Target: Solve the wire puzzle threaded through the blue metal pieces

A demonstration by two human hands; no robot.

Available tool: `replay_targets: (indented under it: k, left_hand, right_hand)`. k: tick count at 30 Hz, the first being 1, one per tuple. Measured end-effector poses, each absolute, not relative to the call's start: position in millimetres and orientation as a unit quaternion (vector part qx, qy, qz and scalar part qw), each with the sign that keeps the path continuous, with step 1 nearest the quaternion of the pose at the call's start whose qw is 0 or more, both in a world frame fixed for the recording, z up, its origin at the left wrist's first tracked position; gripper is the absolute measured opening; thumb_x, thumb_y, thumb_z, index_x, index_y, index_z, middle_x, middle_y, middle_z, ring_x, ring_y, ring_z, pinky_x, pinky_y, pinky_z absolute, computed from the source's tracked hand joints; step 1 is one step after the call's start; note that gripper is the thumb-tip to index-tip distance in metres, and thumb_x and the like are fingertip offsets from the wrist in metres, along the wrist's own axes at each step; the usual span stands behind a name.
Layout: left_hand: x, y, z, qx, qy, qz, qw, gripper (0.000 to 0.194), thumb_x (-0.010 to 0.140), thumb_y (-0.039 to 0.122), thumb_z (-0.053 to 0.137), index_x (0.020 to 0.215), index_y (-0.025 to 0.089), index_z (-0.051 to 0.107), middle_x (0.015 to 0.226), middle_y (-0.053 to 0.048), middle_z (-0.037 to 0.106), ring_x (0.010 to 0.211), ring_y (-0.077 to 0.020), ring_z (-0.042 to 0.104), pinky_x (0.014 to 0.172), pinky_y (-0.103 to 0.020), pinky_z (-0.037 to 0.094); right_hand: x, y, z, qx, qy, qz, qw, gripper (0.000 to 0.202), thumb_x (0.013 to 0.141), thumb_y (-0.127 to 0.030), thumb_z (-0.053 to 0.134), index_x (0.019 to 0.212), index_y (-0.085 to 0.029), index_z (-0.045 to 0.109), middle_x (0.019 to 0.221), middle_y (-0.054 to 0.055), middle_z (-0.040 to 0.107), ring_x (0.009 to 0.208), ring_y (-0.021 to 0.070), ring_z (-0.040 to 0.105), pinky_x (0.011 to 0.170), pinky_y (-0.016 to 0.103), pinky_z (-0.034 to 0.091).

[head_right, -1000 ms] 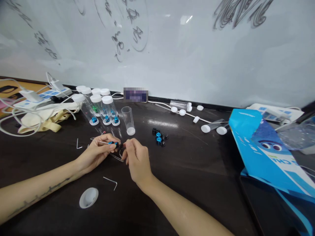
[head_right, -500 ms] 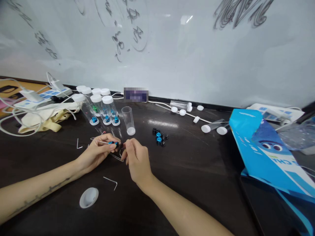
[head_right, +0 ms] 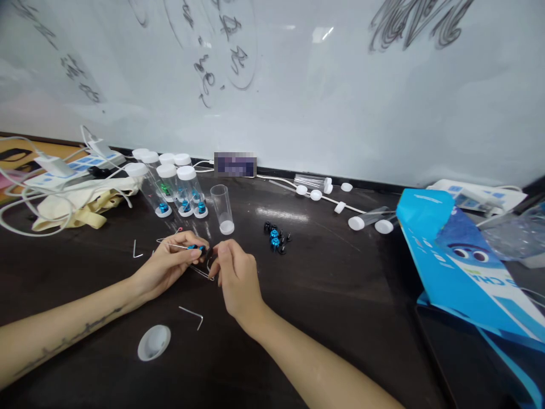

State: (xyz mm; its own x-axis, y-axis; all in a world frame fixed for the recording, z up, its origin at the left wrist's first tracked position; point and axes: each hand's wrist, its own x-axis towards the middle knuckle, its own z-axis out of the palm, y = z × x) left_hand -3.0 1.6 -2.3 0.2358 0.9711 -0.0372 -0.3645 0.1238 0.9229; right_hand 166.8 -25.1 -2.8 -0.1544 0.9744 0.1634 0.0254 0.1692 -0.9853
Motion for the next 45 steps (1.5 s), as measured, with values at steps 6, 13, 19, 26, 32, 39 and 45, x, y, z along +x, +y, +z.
replay_targets:
  k: [6,13,19,26,32,39,45]
  left_hand:
    - [-3.7,1.1,-3.9,0.429,0.354,0.503,0.662,0.014,0.067,0.014,0.085,0.078,0.015,0.076,0.079,-0.002,0.074,0.064,-0.0079,0.064,0.063,-0.015,0.053]
    - [-3.2,0.8,-2.7,0.431,0.355,0.506,0.657,0.013,0.068,0.013,0.083,0.078,0.015,0.076,0.078,-0.002,0.074,0.065,-0.0084,0.064,0.063,-0.016,0.052]
    - [-2.1,1.3,-1.8,0.427,0.354,0.506,0.66,0.013,0.068,0.013,0.084,0.077,0.015,0.076,0.078,-0.002,0.074,0.064,-0.0083,0.064,0.064,-0.016,0.053]
    - [-2.3,2.1,-2.1,0.427,0.359,0.507,0.657,0.013,0.068,0.013,0.084,0.078,0.015,0.076,0.078,-0.002,0.074,0.064,-0.0087,0.064,0.063,-0.016,0.053]
    - [-2.0,1.8,-1.9,0.425,0.356,0.505,0.661,0.013,0.068,0.012,0.083,0.078,0.015,0.076,0.078,-0.002,0.074,0.064,-0.0085,0.064,0.064,-0.016,0.053]
    - [-1.5,0.9,0.1,0.422,0.36,0.508,0.658,0.012,0.068,0.012,0.083,0.077,0.015,0.076,0.078,-0.003,0.074,0.064,-0.0092,0.064,0.063,-0.017,0.052]
    - [-1.7,1.0,0.4,0.421,0.356,0.507,0.662,0.012,0.067,0.012,0.083,0.077,0.015,0.076,0.078,-0.003,0.074,0.063,-0.0091,0.064,0.063,-0.017,0.052]
  right_hand:
    - [167.4,-26.0,-2.1,-0.421,-0.599,0.475,0.487,0.033,0.103,-0.041,0.036,0.084,-0.02,0.053,0.058,-0.004,0.058,0.044,0.0079,0.047,0.042,0.017,0.034]
    - [166.7,-26.2,-3.7,-0.429,-0.599,0.471,0.486,0.033,0.104,-0.041,0.035,0.086,-0.02,0.054,0.057,-0.004,0.058,0.043,0.0074,0.047,0.042,0.017,0.034]
    - [167.2,-25.0,-3.0,-0.424,-0.603,0.474,0.482,0.035,0.103,-0.041,0.036,0.083,-0.02,0.054,0.057,-0.004,0.058,0.043,0.0072,0.046,0.042,0.017,0.034]
    - [167.0,-26.5,-2.4,-0.428,-0.597,0.471,0.488,0.033,0.103,-0.042,0.035,0.088,-0.02,0.054,0.057,-0.004,0.059,0.043,0.0077,0.047,0.042,0.017,0.034]
    - [167.7,-26.8,-0.8,-0.432,-0.599,0.469,0.484,0.035,0.103,-0.043,0.037,0.082,-0.02,0.054,0.055,-0.004,0.057,0.043,0.008,0.047,0.041,0.017,0.033]
    - [167.8,-27.1,-0.7,-0.435,-0.6,0.47,0.479,0.031,0.102,-0.043,0.037,0.092,-0.02,0.056,0.056,-0.004,0.059,0.042,0.0089,0.047,0.041,0.017,0.034]
    - [167.8,-27.1,-1.1,-0.432,-0.602,0.472,0.478,0.033,0.102,-0.043,0.039,0.086,-0.02,0.056,0.055,-0.004,0.058,0.042,0.0083,0.046,0.042,0.017,0.035]
